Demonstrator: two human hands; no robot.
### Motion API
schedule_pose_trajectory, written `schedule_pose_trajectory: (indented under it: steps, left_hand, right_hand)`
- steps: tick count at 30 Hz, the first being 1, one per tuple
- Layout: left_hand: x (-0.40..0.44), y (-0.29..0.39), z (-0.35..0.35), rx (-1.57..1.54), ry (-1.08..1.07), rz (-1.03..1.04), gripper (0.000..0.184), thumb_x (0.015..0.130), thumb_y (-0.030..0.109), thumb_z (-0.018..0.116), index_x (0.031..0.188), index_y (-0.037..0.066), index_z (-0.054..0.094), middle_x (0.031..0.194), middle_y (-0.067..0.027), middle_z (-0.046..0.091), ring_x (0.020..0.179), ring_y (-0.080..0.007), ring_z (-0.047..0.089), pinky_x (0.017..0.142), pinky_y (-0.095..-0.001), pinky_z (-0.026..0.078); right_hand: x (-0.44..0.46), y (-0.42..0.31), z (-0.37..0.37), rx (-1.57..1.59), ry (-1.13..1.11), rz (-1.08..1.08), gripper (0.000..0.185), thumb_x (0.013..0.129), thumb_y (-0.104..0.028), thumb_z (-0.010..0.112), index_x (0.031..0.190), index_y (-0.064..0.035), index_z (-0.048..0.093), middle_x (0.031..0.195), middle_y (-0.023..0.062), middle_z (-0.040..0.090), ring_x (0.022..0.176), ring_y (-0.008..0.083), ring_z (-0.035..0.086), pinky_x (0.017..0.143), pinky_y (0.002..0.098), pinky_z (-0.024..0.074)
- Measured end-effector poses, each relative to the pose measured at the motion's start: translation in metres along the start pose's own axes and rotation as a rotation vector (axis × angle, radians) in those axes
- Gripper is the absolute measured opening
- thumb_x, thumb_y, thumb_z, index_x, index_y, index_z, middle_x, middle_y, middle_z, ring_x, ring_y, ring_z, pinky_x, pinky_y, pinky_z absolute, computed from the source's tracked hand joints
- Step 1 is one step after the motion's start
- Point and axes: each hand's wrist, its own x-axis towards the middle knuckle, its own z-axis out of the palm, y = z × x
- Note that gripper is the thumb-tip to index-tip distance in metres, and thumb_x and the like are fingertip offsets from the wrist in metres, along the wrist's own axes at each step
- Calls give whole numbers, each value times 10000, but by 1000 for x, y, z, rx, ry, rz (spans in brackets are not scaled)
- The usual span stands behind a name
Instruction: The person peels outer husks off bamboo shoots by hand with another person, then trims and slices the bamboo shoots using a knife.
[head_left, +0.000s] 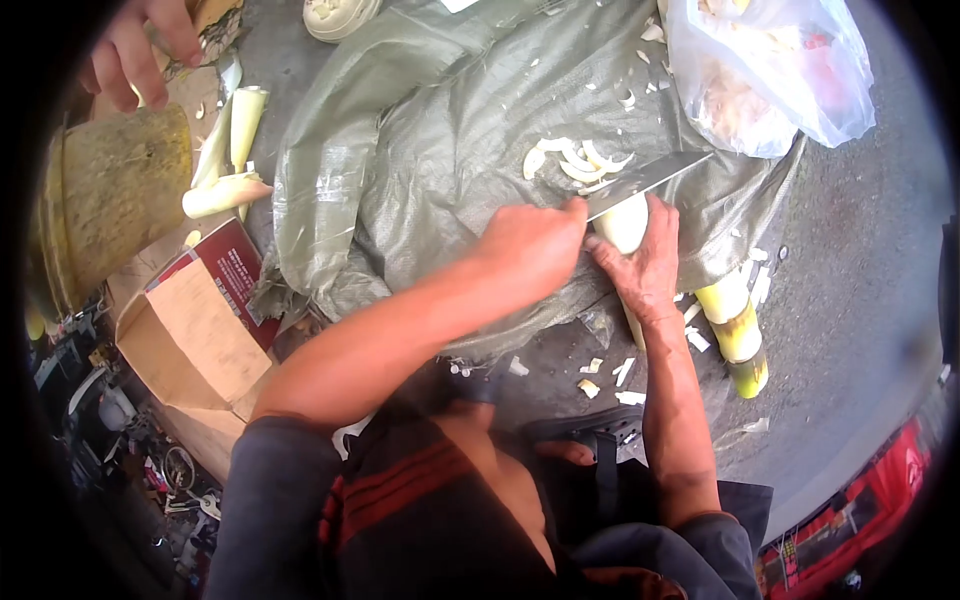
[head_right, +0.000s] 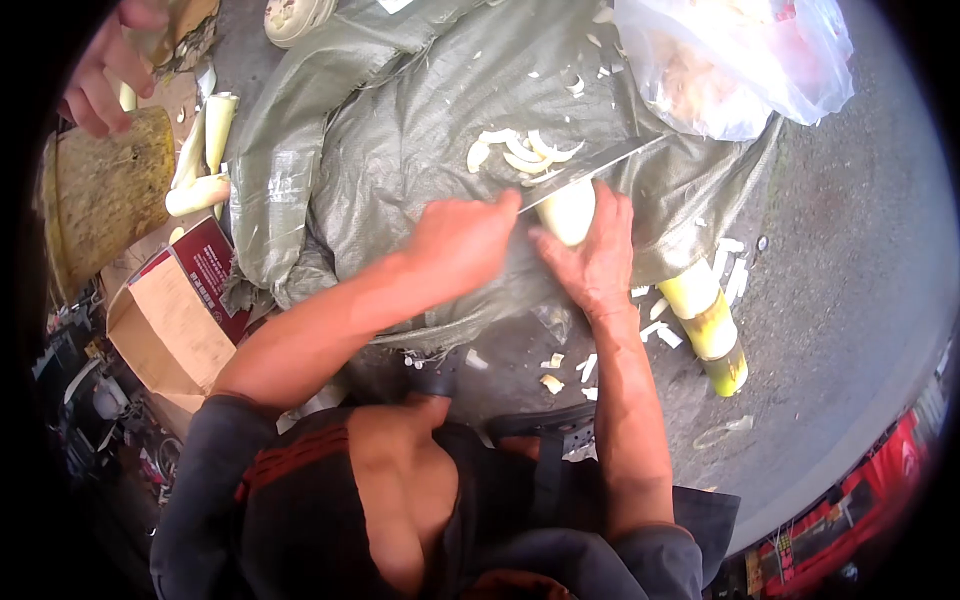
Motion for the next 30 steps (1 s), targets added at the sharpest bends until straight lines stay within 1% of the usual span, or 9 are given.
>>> schedule_pose_trajectory:
  steps: [3,6,10,14,18,20,23,26,30]
  left_hand:
    - [11,1,7,12,39,11,253,842,50,573,1083,-23,590,736,-222,700,716,-429,710,651,-562,533]
    - [13,-7,8,-14,73,9,245,868,64,569,1099,-14,596,735,-216,697,705,-425,703,648,-559,526]
    - [-9,-25,-3,-27,142,19,225,910,83,563,1120,11,601,736,-218,689,684,-427,683,641,-563,509]
    - [-56,-20,-28,-13,51,-33,213,916,76,576,1122,20,594,746,-225,682,694,-440,668,640,-569,498]
    - [-101,-24,-22,-5,15,-36,224,913,66,588,1131,17,586,725,-216,677,669,-445,660,612,-553,497]
    - [-112,-28,-15,-39,30,-49,228,914,69,593,1135,17,586,714,-212,677,655,-447,657,598,-548,496]
    - [-107,-30,-10,-51,-47,-105,221,916,71,596,1130,14,592,708,-219,676,638,-450,653,595,-555,492]
    - [-87,-30,-1,-111,18,-64,218,924,87,590,1127,7,592,699,-228,672,638,-453,655,595,-565,492]
    - [-56,-21,-1,-92,-43,-102,223,926,94,572,1124,-7,588,684,-239,664,644,-460,660,603,-572,494]
  right_hand:
    - [-3,-5,6,-89,80,47,969,655,-318,916,1414,28,424,1222,199,543,1155,407,558,990,476,482]
    - [-5,-6,4,27,91,115,931,638,-297,927,1369,39,458,1206,203,554,1150,397,568,996,463,486]
    - [-1,1,-9,241,-113,197,929,727,-342,872,1447,48,432,1246,225,563,1158,388,577,1012,441,479]
    - [-6,-12,-2,-68,115,52,936,761,-340,853,1495,26,401,1260,206,564,1167,388,572,1035,449,461]
    - [-4,-3,-3,16,-11,67,847,751,-319,873,1425,-8,464,1213,188,569,1113,379,597,947,461,501]
    - [-4,-3,-4,19,15,39,795,754,-336,873,1380,-26,494,1193,182,574,1088,379,611,911,467,515]
    - [-3,-5,-5,33,14,27,784,766,-349,863,1379,-29,496,1183,183,576,1085,384,614,909,471,515]
    - [0,-3,-6,30,-9,35,780,777,-362,852,1383,-28,493,1180,186,580,1086,388,617,904,476,515]
    - [0,0,-9,41,-34,37,781,785,-371,845,1390,-28,489,1182,190,588,1088,396,619,903,481,512]
